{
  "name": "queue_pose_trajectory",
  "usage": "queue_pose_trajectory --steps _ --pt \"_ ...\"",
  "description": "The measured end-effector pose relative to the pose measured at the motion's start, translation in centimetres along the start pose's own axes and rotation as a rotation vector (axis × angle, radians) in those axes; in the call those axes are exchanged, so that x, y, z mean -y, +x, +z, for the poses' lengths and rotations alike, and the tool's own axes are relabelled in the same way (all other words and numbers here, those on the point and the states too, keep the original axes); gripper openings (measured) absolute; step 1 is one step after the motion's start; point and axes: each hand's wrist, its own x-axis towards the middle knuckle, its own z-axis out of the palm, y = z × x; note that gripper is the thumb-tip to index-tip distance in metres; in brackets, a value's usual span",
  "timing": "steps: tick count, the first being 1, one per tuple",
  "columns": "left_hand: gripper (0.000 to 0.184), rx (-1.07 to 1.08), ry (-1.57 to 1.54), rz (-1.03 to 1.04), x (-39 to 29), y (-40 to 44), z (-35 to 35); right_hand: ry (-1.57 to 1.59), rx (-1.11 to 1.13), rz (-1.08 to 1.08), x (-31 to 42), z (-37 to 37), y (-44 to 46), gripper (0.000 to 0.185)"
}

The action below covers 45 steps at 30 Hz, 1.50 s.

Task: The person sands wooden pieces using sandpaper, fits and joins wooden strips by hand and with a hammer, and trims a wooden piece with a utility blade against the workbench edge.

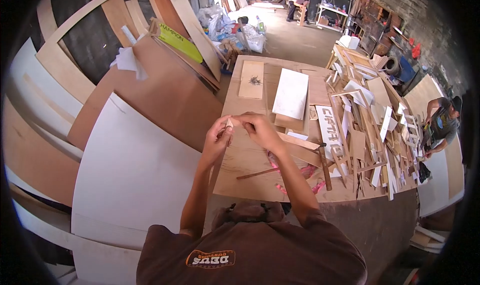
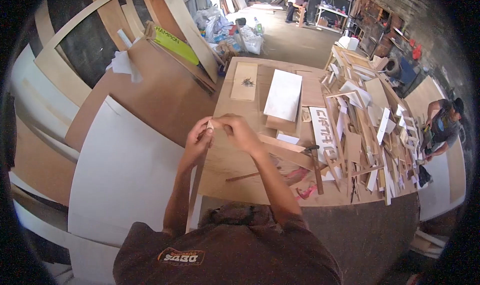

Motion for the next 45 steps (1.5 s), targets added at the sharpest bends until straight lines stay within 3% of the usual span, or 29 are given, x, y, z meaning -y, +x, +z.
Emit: queue_pose_trajectory --steps 5,18,24,26,32,39,42,44,45 --pt "0.039 0.02 -0.095 -0.043 -0.3 -1.2 0.1 -0.077 0.039 0.016 0.5 0.2 -0.9 0.04" --pt "0.034 0.125 -0.054 -0.014 -0.7 -0.9 2.7 -0.091 -0.082 0.039 1.6 -1.4 -3.1 0.041" --pt "0.031 0.129 -0.108 -0.082 -0.6 -0.9 3.0 -0.237 -0.088 0.005 1.3 -1.6 -4.2 0.028" --pt "0.031 0.166 -0.052 -0.049 -0.2 -0.8 2.8 -0.179 -0.065 0.153 1.9 -2.1 -4.8 0.027" --pt "0.031 0.17 -0.05 -0.079 -0.1 -0.8 3.6 -0.251 -0.059 0.288 1.7 -3.4 -6.7 0.027" --pt "0.033 0.208 -0.072 -0.177 1.4 -0.1 4.6 -0.211 -0.176 0.3 -1.1 -3.6 -9.7 0.025" --pt "0.032 0.184 0.004 -0.117 1.1 0.7 5.7 -0.148 -0.289 0.31 -0.4 -3.6 -10.0 0.025" --pt "0.032 0.092 0.025 0.012 0.3 1.9 6.2 -0.063 -0.291 0.549 0.7 -4.1 -10.0 0.026" --pt "0.032 0.081 0.021 0.008 0.0 2.6 6.4 -0.064 -0.279 0.551 0.2 -3.8 -10.3 0.026"
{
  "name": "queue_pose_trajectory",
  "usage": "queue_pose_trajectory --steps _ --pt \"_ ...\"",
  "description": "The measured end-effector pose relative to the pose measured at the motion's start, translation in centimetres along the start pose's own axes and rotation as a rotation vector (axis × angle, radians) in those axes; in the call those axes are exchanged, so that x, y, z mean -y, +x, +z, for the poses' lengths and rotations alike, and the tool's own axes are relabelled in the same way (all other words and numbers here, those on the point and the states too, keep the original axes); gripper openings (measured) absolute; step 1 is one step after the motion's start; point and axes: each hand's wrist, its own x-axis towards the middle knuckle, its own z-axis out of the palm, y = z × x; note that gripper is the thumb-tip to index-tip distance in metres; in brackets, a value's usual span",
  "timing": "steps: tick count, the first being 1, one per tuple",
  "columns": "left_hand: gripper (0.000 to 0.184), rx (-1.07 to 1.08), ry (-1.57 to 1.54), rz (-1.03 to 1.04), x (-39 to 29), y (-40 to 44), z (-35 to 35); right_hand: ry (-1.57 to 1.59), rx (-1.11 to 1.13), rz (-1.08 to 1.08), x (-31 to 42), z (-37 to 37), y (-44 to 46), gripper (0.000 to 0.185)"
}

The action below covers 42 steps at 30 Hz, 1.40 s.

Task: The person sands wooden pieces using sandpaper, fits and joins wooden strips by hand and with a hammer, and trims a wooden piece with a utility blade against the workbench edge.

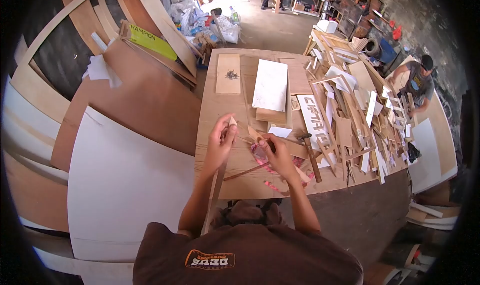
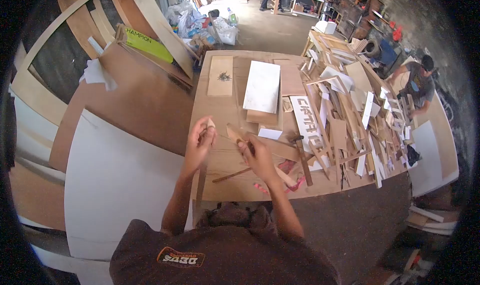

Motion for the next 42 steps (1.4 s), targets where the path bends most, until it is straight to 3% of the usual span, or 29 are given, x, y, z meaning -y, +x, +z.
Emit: queue_pose_trajectory --steps 7,9,13,15,17,19,20,23,24,25,26,29,31,32,34,36,40,42 --pt "0.038 -0.165 -0.072 0.068 -4.1 6.6 -1.2 0.209 -0.032 -0.015 -0.7 6.4 0.6 0.031" --pt "0.041 -0.172 -0.048 0.163 -5.8 8.0 -1.5 0.256 -0.164 -0.046 -0.1 8.2 1.3 0.027" --pt "0.043 -0.301 -0.097 0.303 -6.1 9.2 -1.8 0.466 0.074 0.1 0.7 8.6 2.9 0.027" --pt "0.044 -0.376 -0.122 0.321 -5.5 8.5 -2.1 0.317 0.058 0.098 0.0 8.4 3.6 0.027" --pt "0.046 -0.453 -0.142 0.336 -4.8 7.2 -2.4 0.369 0.004 0.108 0.5 7.7 4.2 0.025" --pt "0.046 -0.541 -0.342 0.427 -4.3 6.1 -2.4 0.097 -0.137 -0.133 -0.3 6.8 4.8 0.029" --pt "0.047 -0.548 -0.412 0.441 -4.1 5.4 -2.3 0.021 0.091 -0.015 -0.3 5.3 5.1 0.03" --pt "0.049 -0.664 -0.409 0.43 -3.6 4.2 -1.8 -0.022 0.213 0.064 -2.7 3.6 5.2 0.034" --pt "0.056 -0.766 -0.199 0.457 -3.6 3.9 -1.3 -0.026 0.2 0.053 -2.4 2.7 5.5 0.034" --pt "0.056 -0.756 -0.207 0.465 -3.4 3.5 -0.9 -0.204 0.197 -0.041 -1.9 1.8 5.6 0.029" --pt "0.059 -0.978 0.333 0.478 -3.1 3.1 -0.5 -0.381 0.192 -0.129 -1.3 0.9 5.6 0.025" --pt "0.064 -0.995 0.983 0.496 -4.0 1.1 0.3 -0.432 0.219 -0.157 0.5 -1.4 5.7 0.023" --pt "0.053 -0.227 1.252 0.674 -3.2 0.0 0.2 -0.502 0.2 -0.202 1.4 -2.0 5.1 0.023" --pt "0.053 -0.217 1.244 0.685 -2.8 -0.7 0.4 -0.573 0.205 -0.256 1.7 -2.1 4.8 0.023" --pt "0.045 0.03 0.971 0.116 -1.9 -1.7 0.6 -0.65 0.194 -0.28 1.9 -2.3 4.5 0.023" --pt "0.042 0.0 0.982 0.135 -1.2 -2.0 0.0 -0.73 0.182 -0.3 2.3 -2.3 4.2 0.023" --pt "0.038 -0.091 1.005 0.273 1.3 -2.9 -4.6 -0.883 -0.095 -0.31 1.9 -3.9 3.8 0.025" --pt "0.034 -0.208 0.983 0.227 1.9 -3.5 -7.4 -0.954 -0.186 -0.282 2.7 -5.6 3.0 0.022"
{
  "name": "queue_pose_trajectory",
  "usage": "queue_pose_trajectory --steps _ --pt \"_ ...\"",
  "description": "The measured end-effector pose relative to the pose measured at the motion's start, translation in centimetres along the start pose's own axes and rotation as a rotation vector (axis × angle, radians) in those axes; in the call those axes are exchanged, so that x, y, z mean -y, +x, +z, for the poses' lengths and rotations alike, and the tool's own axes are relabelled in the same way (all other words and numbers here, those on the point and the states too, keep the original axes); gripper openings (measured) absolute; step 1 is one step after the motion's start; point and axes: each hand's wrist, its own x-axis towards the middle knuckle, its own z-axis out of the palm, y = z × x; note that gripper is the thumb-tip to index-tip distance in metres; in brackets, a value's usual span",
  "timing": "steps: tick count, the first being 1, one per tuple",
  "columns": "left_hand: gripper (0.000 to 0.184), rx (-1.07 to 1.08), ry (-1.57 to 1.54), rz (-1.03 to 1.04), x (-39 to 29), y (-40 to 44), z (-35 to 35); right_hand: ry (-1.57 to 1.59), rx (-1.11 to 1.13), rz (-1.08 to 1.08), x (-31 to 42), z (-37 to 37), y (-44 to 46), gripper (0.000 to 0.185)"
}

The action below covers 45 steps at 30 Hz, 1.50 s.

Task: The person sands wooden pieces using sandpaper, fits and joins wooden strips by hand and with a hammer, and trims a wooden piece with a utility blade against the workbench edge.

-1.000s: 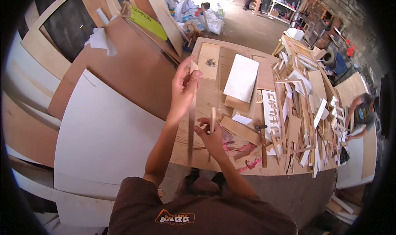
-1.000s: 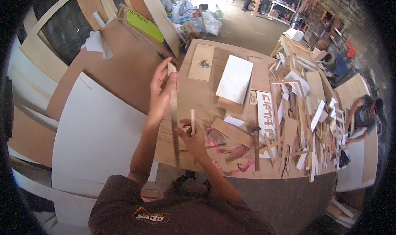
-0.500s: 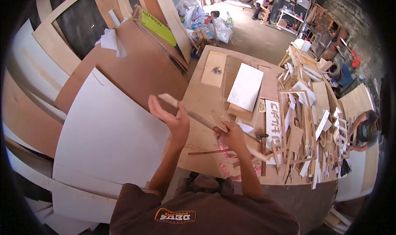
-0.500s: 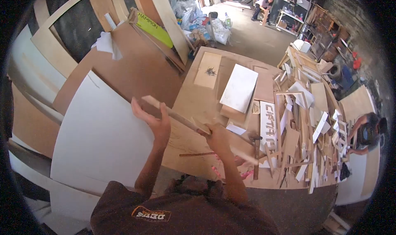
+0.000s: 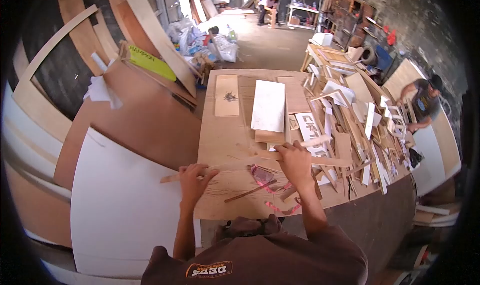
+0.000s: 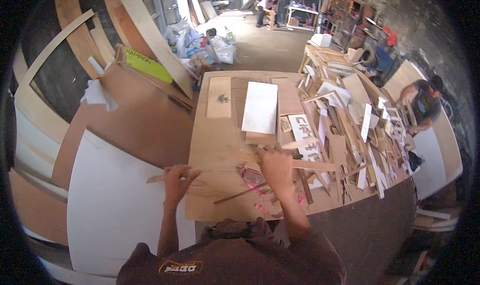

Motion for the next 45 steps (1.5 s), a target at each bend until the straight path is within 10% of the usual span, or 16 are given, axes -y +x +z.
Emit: queue_pose_trajectory --steps 7,11,21,29,36,45 --pt "0.033 0.09 -0.025 -0.098 2.4 -1.4 -2.3 -0.005 0.034 0.015 -0.9 1.3 -0.9 0.017" --pt "0.036 0.085 -0.012 0.276 -2.1 -0.3 1.1 0.084 -0.005 -0.038 3.5 4.1 -1.3 0.008" --pt "0.033 0.2 -0.046 0.153 -2.2 -0.2 2.3 0.037 -0.125 0.16 3.0 -1.6 -1.7 0.043" --pt "0.029 0.257 -0.093 0.163 -3.4 -0.9 3.7 0.445 0.044 0.091 3.8 0.9 -3.5 0.038" --pt "0.023 0.157 -0.089 0.146 -4.0 -1.5 5.2 1.145 0.196 0.497 3.1 1.2 -4.2 0.021" --pt "0.033 0.592 -0.129 0.123 -9.1 -0.7 5.5 1.42 0.009 0.475 3.8 2.9 -6.6 0.032"
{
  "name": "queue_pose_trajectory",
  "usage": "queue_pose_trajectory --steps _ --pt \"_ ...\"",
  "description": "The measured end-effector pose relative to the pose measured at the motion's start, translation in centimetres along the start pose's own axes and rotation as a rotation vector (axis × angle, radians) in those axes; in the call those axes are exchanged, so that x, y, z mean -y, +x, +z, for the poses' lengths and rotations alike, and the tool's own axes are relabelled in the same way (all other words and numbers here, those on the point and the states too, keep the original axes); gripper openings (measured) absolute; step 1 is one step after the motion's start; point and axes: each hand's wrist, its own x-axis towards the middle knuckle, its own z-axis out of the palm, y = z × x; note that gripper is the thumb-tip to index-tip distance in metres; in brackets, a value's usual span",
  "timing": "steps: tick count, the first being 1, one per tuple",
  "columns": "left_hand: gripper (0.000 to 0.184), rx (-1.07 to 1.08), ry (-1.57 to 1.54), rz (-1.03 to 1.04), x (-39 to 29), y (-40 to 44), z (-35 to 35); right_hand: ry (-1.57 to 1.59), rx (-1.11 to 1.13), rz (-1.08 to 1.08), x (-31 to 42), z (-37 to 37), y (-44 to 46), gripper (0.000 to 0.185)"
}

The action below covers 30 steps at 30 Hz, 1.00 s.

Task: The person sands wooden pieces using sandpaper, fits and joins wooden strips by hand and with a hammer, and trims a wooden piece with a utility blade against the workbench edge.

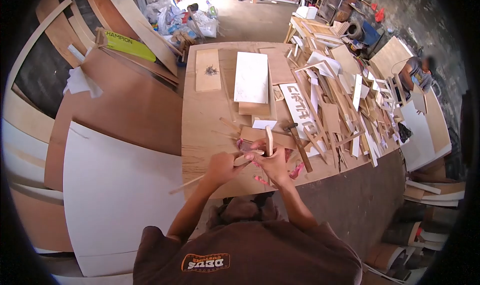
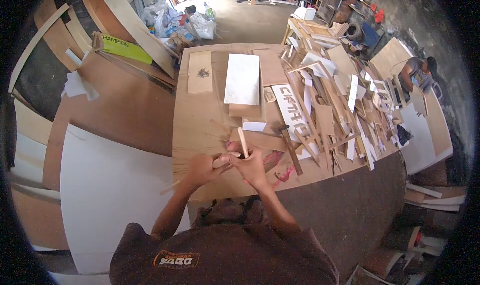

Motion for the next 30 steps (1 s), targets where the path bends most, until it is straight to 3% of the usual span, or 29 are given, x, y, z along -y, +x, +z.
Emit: queue_pose_trajectory --steps 2,6,8,12,15,17,20,30 --pt "0.051 0.11 -0.08 -0.051 -0.7 0.6 1.0 -0.017 -0.051 0.051 -0.4 -1.4 0.1 0.032" --pt "0.052 -0.009 -0.097 0.057 -0.7 1.1 4.4 -0.155 -0.178 0.098 0.8 -3.9 0.2 0.027" --pt "0.048 -0.146 -0.051 0.268 -1.5 1.6 4.7 -0.052 -0.231 0.114 0.5 -5.2 0.3 0.029" --pt "0.043 -0.087 -0.045 0.262 -3.9 2.8 4.2 -0.086 -0.171 0.11 0.0 -8.8 1.0 0.032" --pt "0.039 -0.123 -0.137 0.232 -4.6 4.0 5.2 0.027 0.068 0.159 1.3 -12.3 1.6 0.033" --pt "0.033 -0.056 -0.216 0.076 -5.1 4.8 5.7 0.069 0.074 0.131 0.5 -14.3 2.1 0.033" --pt "0.031 0.022 -0.19 0.011 -6.6 6.3 5.9 0.106 0.058 0.114 0.9 -16.3 2.9 0.031" --pt "0.03 0.052 -0.21 -0.061 -9.6 9.7 10.0 0.125 -0.021 0.227 -0.6 -20.8 4.6 0.015"
